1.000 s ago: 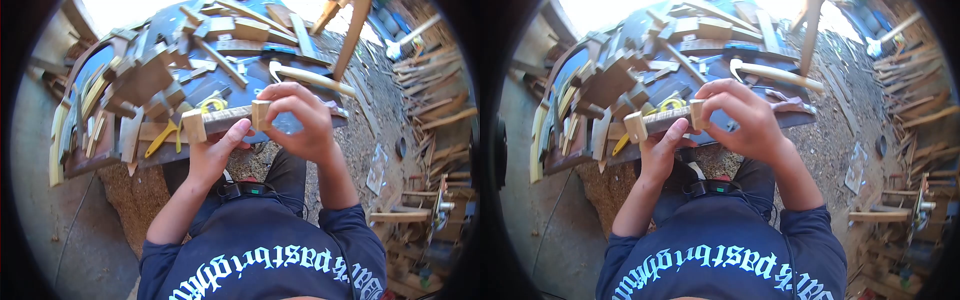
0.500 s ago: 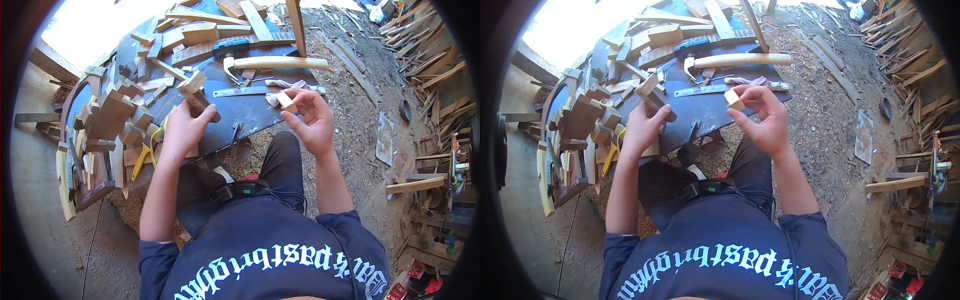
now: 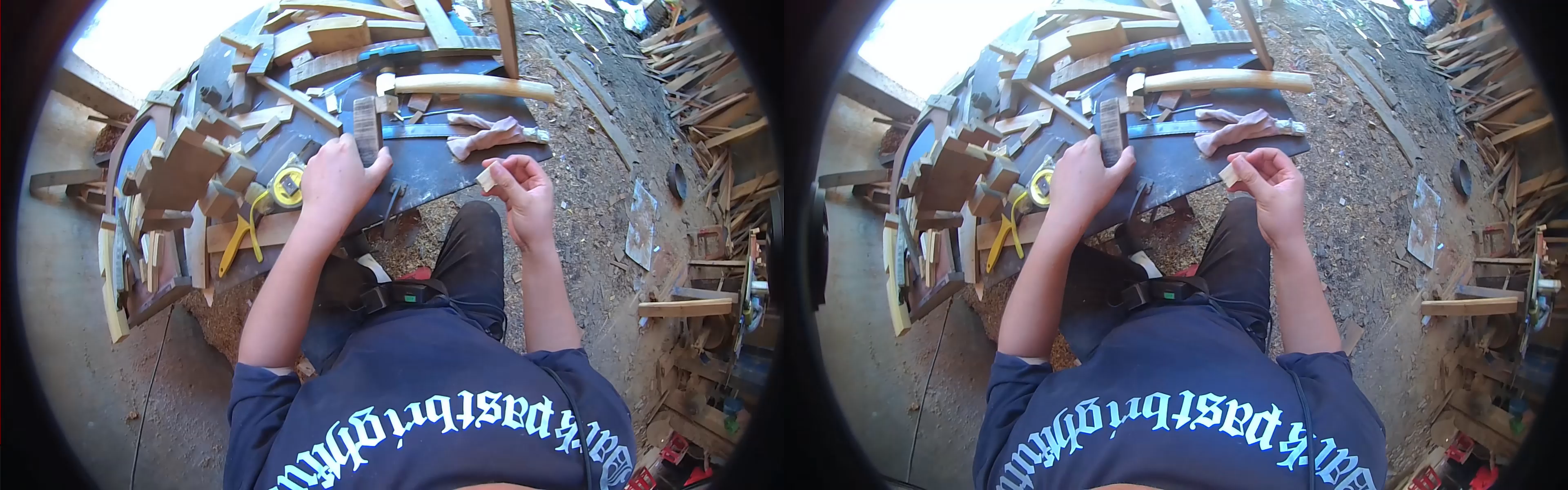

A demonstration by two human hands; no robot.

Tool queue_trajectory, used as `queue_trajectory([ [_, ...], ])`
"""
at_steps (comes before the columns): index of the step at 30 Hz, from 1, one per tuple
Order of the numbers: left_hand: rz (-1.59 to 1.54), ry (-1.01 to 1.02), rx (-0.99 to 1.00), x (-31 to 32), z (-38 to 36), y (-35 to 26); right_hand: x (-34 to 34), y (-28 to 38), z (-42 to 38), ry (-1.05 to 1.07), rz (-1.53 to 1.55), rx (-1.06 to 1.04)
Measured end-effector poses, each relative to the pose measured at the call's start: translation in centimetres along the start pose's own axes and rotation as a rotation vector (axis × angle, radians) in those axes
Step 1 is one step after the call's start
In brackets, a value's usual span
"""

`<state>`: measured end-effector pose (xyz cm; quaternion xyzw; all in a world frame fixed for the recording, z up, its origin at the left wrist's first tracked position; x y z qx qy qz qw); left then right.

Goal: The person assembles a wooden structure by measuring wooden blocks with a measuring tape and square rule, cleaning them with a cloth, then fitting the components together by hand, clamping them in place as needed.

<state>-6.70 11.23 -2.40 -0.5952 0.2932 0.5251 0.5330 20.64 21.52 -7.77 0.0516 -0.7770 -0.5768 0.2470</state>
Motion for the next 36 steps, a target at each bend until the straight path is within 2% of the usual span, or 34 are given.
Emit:
queue_trajectory([
  [2, 0.029, -0.044, 0.015, -0.2, -0.2, 0.1, 0.3, 0.2, -0.1, 0.012, 0.015, 0.004],
  [6, -0.022, -0.379, 0.131, -1.8, -2.0, 0.3, 1.5, 0.7, 0.0, 0.069, 0.05, 0.006],
  [9, -0.164, -0.357, 0.206, -3.0, -5.3, 0.7, 1.9, 0.5, 0.0, 0.13, 0.121, 0.017],
  [16, -0.314, -0.254, 0.013, -3.7, -14.5, 3.8, 2.2, -0.3, 0.8, 0.253, 0.148, 0.033],
  [18, -0.322, -0.294, -0.069, -4.0, -16.0, 4.9, 2.9, 0.0, 1.1, 0.305, 0.124, 0.016],
  [25, -0.273, -0.384, -0.207, -5.2, -17.9, 8.8, 7.0, 0.9, 1.9, 0.299, -0.23, -0.102],
  [26, -0.265, -0.394, -0.199, -5.5, -17.7, 9.0, 7.4, 0.7, 2.0, 0.282, -0.286, -0.15],
  [29, -0.252, -0.42, -0.15, -6.2, -17.1, 9.2, 8.6, 1.2, 1.5, 0.139, -0.799, -0.518],
  [30, -0.257, -0.425, -0.14, -6.3, -16.9, 9.2, 9.1, 1.4, 1.1, 0.115, -0.837, -0.576],
  [33, -0.252, -0.419, -0.085, -6.7, -15.4, 8.9, 9.6, 1.6, 0.2, 0.123, -0.927, -0.685],
  [36, -0.144, -0.443, 0.03, -7.7, -12.6, 9.3, 9.8, 1.5, 0.3, 0.108, -0.962, -0.645],
])
Point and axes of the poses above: each hand's wrist, its own z-axis towards the middle knuckle, its own x-axis out of the palm, y = z × x, the point moved 6 cm from there along z, towards the middle knuckle, and after that the axes turned 11 degrees about x, right-handed, at the moved point
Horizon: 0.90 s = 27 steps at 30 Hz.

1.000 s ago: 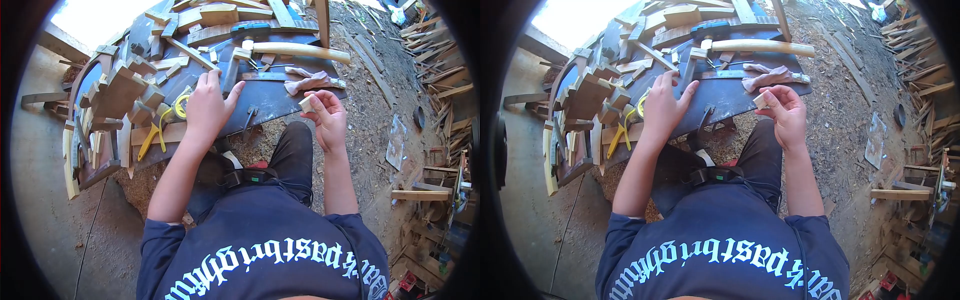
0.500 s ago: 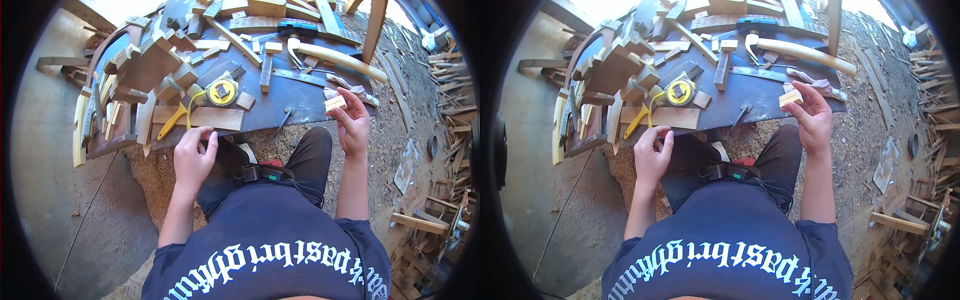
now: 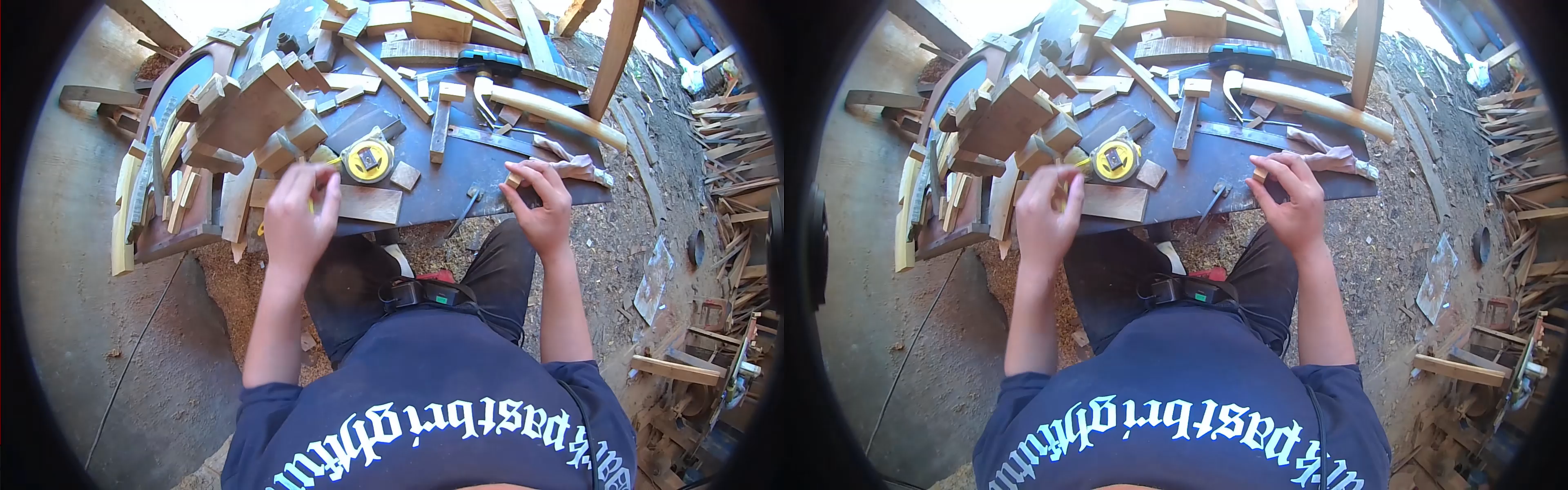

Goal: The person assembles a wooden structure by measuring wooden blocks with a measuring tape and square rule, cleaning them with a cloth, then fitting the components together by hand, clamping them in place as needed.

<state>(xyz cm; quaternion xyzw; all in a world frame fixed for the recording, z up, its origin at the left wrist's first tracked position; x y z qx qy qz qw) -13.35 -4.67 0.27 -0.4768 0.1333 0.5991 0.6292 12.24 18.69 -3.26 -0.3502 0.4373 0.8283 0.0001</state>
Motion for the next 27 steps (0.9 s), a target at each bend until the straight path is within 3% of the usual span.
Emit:
queue_trajectory([
  [4, -0.087, 0.102, 0.102, 2.1, 5.9, 1.1, 0.1, 0.3, 0.3, 0.034, 0.005, 0.012],
  [7, -0.018, 0.216, 0.296, 5.4, 9.3, 2.0, 0.1, 0.2, 0.2, 0.016, 0.0, -0.037],
  [10, -0.044, 0.521, 0.234, 8.2, 11.2, 2.4, 0.0, 0.2, 0.0, 0.019, -0.036, -0.094],
  [11, -0.07, 0.443, 0.361, 9.5, 11.3, 3.6, 0.0, 0.0, -0.1, 0.024, -0.045, -0.101],
  [12, 0.006, 0.552, 0.274, 9.8, 11.7, 3.0, -0.1, -0.1, -0.1, 0.055, -0.049, -0.092],
  [16, 0.056, 0.674, 0.231, 10.2, 12.5, 2.6, 0.0, -0.7, -0.6, 0.079, 0.021, -0.085],
  [22, 0.119, 0.368, 0.59, 7.5, 13.4, -0.9, 0.1, -0.7, -0.8, 0.092, 0.033, -0.078],
  [27, 0.1, 0.124, 0.645, 4.1, 13.7, -6.1, 0.5, -1.3, -1.1, 0.057, 0.065, -0.043],
])
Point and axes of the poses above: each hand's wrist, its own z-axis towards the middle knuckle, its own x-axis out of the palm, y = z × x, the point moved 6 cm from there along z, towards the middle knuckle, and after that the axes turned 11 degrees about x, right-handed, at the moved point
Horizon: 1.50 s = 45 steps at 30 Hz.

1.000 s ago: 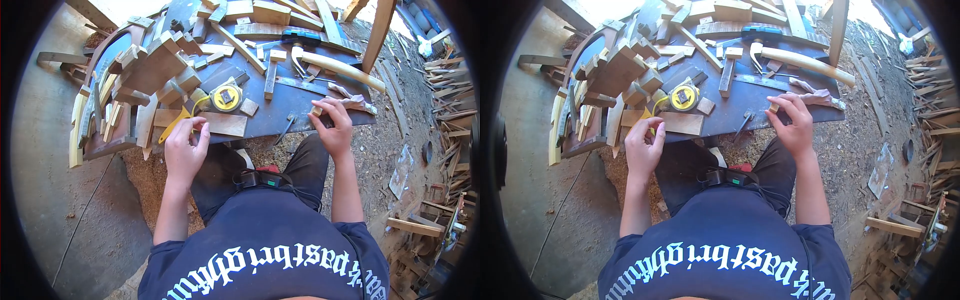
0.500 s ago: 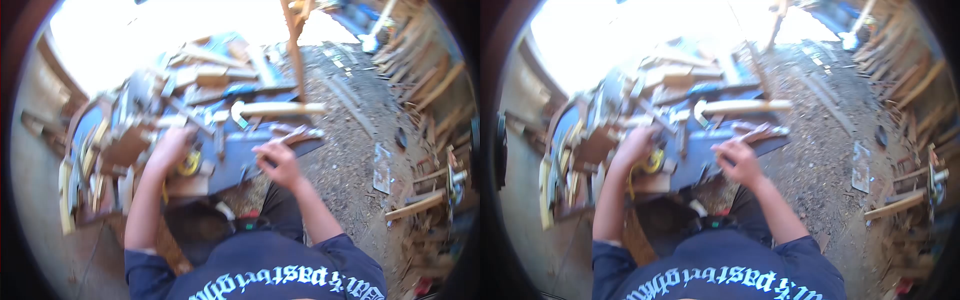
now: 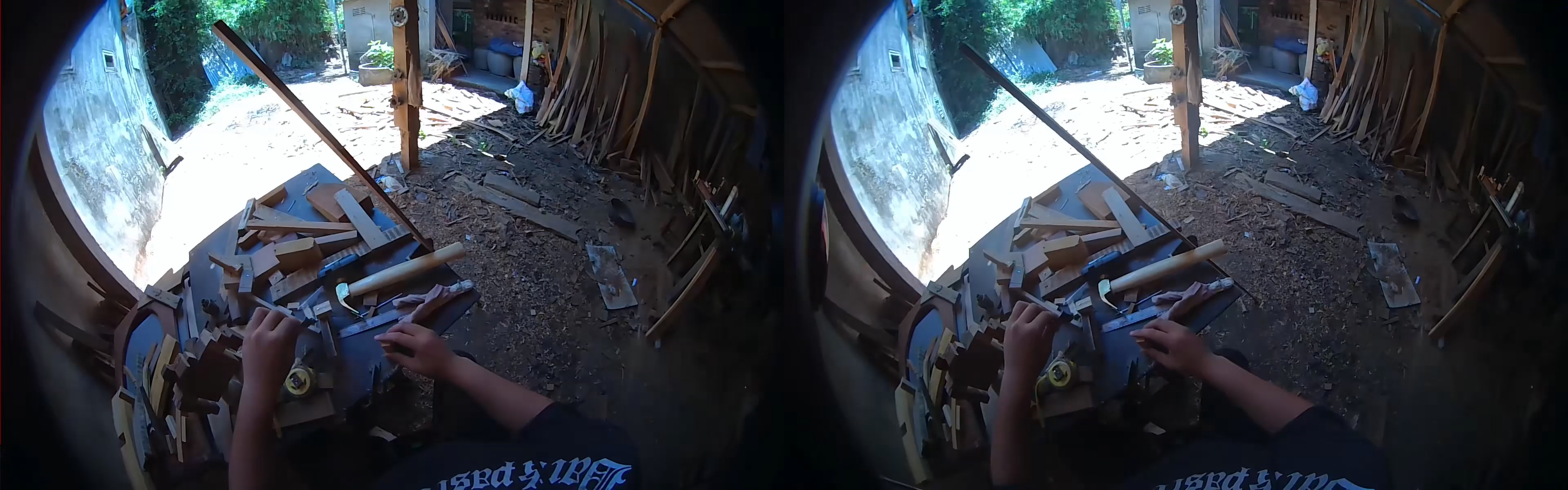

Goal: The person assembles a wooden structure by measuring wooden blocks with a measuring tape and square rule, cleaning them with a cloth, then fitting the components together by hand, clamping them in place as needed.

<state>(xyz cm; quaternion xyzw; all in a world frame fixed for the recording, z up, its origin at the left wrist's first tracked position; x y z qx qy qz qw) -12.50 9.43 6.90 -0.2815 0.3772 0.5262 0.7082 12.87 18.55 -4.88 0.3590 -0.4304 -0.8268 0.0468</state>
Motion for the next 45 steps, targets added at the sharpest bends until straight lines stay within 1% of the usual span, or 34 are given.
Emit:
queue_trajectory([
  [2, 0.016, -0.095, 0.02, -2.4, 1.5, -2.8, -0.4, 0.1, 0.0, -0.032, 0.022, 0.046],
  [3, -0.06, -0.184, 0.025, -3.2, 1.9, -3.8, -0.7, 0.2, 0.1, -0.048, 0.032, 0.068],
  [6, -0.389, -0.087, -0.269, -1.6, 1.8, -5.3, -2.9, 1.4, -0.1, -0.126, 0.148, 0.173],
  [7, -0.472, -0.07, -0.235, -1.1, 2.1, -6.2, -2.9, 0.3, -0.5, -0.132, 0.23, 0.215],
  [9, -0.598, -0.033, -0.268, 1.8, 1.9, -7.3, -2.7, -2.4, -1.0, -0.15, 0.393, 0.29],
  [12, -0.731, -0.01, -0.258, 6.5, 1.7, -8.1, -4.6, -1.3, -1.0, -0.224, 0.828, 0.321],
  [13, -0.77, -0.005, -0.245, 7.7, 1.8, -8.3, -5.1, -0.9, -1.1, -0.293, 0.887, 0.288],
  [16, -0.805, 0.041, -0.349, 10.5, 2.3, -8.3, -5.8, -0.6, -2.2, -0.234, 0.416, 0.381],
  [19, -0.735, 0.165, -0.415, 11.7, 2.7, -8.1, -5.3, 2.3, -2.5, -0.171, 0.084, 0.158],
  [22, -0.523, 0.026, -0.256, 12.0, 1.9, -8.2, -2.9, 1.1, -2.5, -0.151, -0.078, 0.165],
  [23, -0.505, 0.043, -0.242, 12.1, 1.3, -8.4, -2.5, 0.4, -2.4, -0.146, -0.133, 0.119],
  [25, -0.462, 0.082, -0.216, 11.4, 0.3, -8.9, -2.3, -0.1, -2.2, -0.137, -0.093, 0.124],
  [28, -0.377, 0.241, -0.092, 10.5, -1.1, -11.5, -2.0, -0.5, -1.8, -0.124, -0.106, 0.079],
  [29, -0.276, 0.238, -0.066, 10.6, -1.7, -12.2, -1.9, -0.7, -1.8, -0.119, -0.124, 0.06],
  [32, -0.204, 0.194, -0.063, 10.4, -2.4, -13.6, -2.4, -1.1, -1.0, -0.124, -0.186, -0.036],
  [35, -0.257, 0.115, -0.092, 10.1, -2.5, -13.4, -4.0, -0.8, 0.2, -0.15, -0.261, 0.026],
  [38, -0.323, 0.088, -0.128, 10.0, -3.1, -13.1, -1.4, 0.0, -1.7, 0.033, -0.158, 0.05],
  [41, -0.397, 0.147, -0.257, 10.8, -3.9, -12.9, -1.7, -0.3, -1.3, 0.062, -0.191, 0.027],
  [44, -0.393, 0.149, -0.259, 10.4, -3.6, -13.2, -3.2, -1.5, 0.9, -0.016, -0.218, 0.037],
  [45, -0.366, 0.151, -0.255, 10.3, -3.5, -13.3, -3.1, -0.9, 0.7, -0.031, -0.266, -0.036],
])
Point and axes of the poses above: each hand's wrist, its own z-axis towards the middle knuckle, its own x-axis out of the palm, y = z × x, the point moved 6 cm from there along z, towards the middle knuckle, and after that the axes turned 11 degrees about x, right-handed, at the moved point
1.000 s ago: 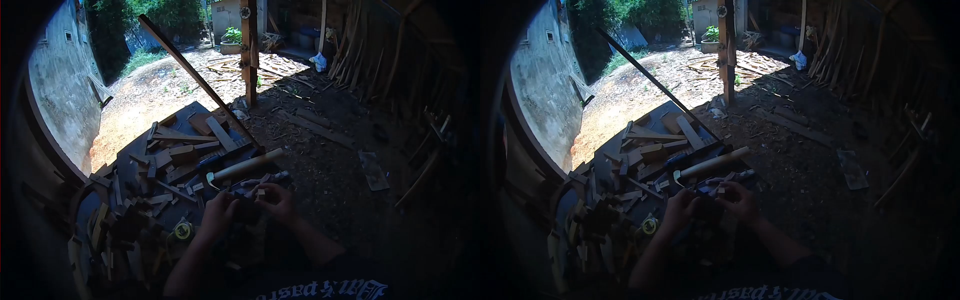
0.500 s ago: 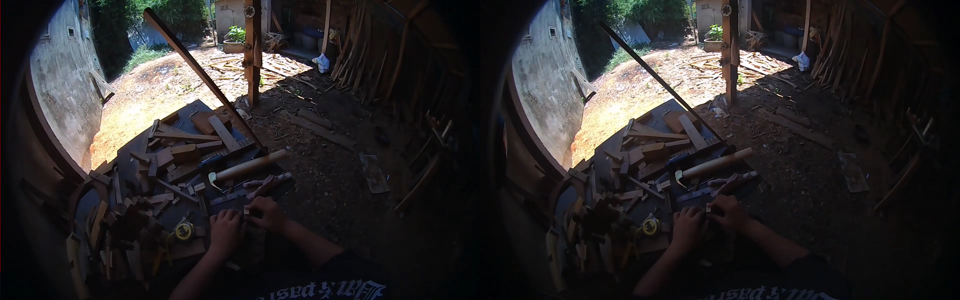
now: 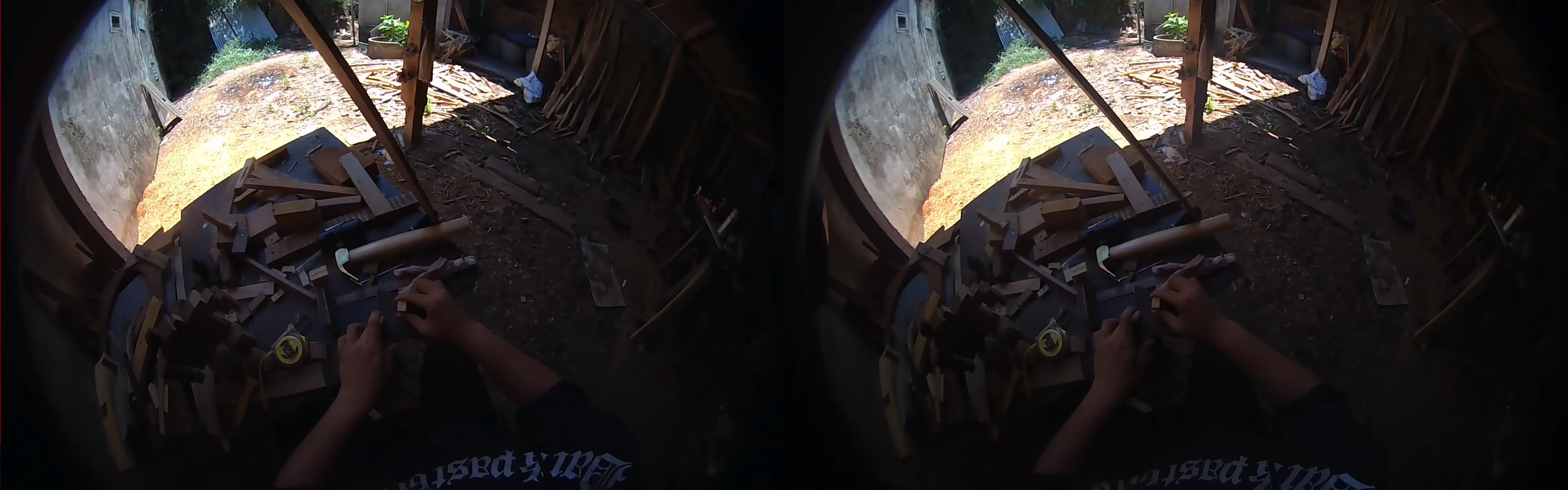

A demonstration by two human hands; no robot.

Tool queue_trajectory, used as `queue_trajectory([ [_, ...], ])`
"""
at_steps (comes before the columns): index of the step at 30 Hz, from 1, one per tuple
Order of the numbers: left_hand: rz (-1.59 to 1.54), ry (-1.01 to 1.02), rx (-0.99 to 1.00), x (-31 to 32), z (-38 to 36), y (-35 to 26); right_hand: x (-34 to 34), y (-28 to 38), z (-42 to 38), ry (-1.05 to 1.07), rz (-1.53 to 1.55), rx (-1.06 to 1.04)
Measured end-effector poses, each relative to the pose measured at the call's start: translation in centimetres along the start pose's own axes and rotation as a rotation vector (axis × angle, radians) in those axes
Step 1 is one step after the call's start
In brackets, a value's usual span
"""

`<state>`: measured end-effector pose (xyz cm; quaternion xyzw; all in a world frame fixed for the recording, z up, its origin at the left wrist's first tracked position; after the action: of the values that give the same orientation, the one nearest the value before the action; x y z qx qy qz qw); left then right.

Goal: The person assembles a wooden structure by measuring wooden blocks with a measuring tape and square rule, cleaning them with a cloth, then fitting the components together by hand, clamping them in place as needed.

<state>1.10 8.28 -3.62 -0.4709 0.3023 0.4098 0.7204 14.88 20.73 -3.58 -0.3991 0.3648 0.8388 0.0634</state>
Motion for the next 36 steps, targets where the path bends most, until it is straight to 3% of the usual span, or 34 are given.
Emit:
queue_trajectory([
  [1, 0.018, -0.014, 0.015, 0.2, 0.0, 0.3, 0.3, 1.0, -0.4, -0.017, -0.034, -0.067],
  [3, 0.018, -0.005, 0.002, 0.1, -0.1, 0.4, 1.3, 2.1, -1.3, 0.159, 0.002, -0.065],
  [7, 0.059, 0.072, -0.034, 0.3, -0.4, 0.5, -1.2, -1.4, 1.6, -0.013, -0.038, 0.041],
  [13, 0.197, 0.094, -0.002, 0.2, -0.1, 0.4, 0.9, 1.8, -0.1, 0.119, 0.027, -0.032],
  [17, 0.222, 0.115, -0.025, 0.6, 0.1, 0.3, 0.2, -0.2, 2.1, 0.012, -0.071, 0.007],
  [21, 0.25, 0.127, -0.02, 0.2, 0.2, 0.4, 0.8, 1.3, 1.4, 0.105, -0.012, -0.073],
  [23, 0.256, 0.127, -0.01, 0.4, 0.0, 0.2, -0.5, -1.3, 3.5, -0.024, -0.081, 0.036],
  [25, 0.26, 0.115, -0.014, 0.2, 0.1, 0.2, 0.5, 0.5, 2.7, 0.064, -0.067, -0.065],
  [27, 0.267, 0.138, -0.022, 0.2, 0.1, 0.2, 1.6, 3.4, 0.3, 0.207, 0.044, -0.014],
  [29, 0.276, 0.146, -0.029, 0.4, 0.0, 0.3, 0.8, 0.8, 1.5, 0.087, -0.08, -0.088],
  [31, 0.288, 0.141, -0.028, 0.5, 0.0, 0.3, -0.4, -1.2, 3.2, 0.057, -0.024, 0.077],
  [32, 0.297, 0.138, -0.025, 0.5, 0.0, 0.2, -0.5, -0.2, 2.4, 0.024, -0.121, -0.02],
  [36, 0.307, 0.127, -0.026, 0.6, 0.0, 0.2, -1.8, 3.6, -2.9, 0.346, -0.025, -0.045],
])
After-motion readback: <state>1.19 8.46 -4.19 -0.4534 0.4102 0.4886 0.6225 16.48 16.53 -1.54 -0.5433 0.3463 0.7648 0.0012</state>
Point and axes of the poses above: each hand's wrist, its own z-axis towards the middle knuckle, its own x-axis out of the palm, y = z × x, the point moved 6 cm from there along z, towards the middle knuckle, and after that the axes turned 11 degrees about x, right-handed, at the moved point
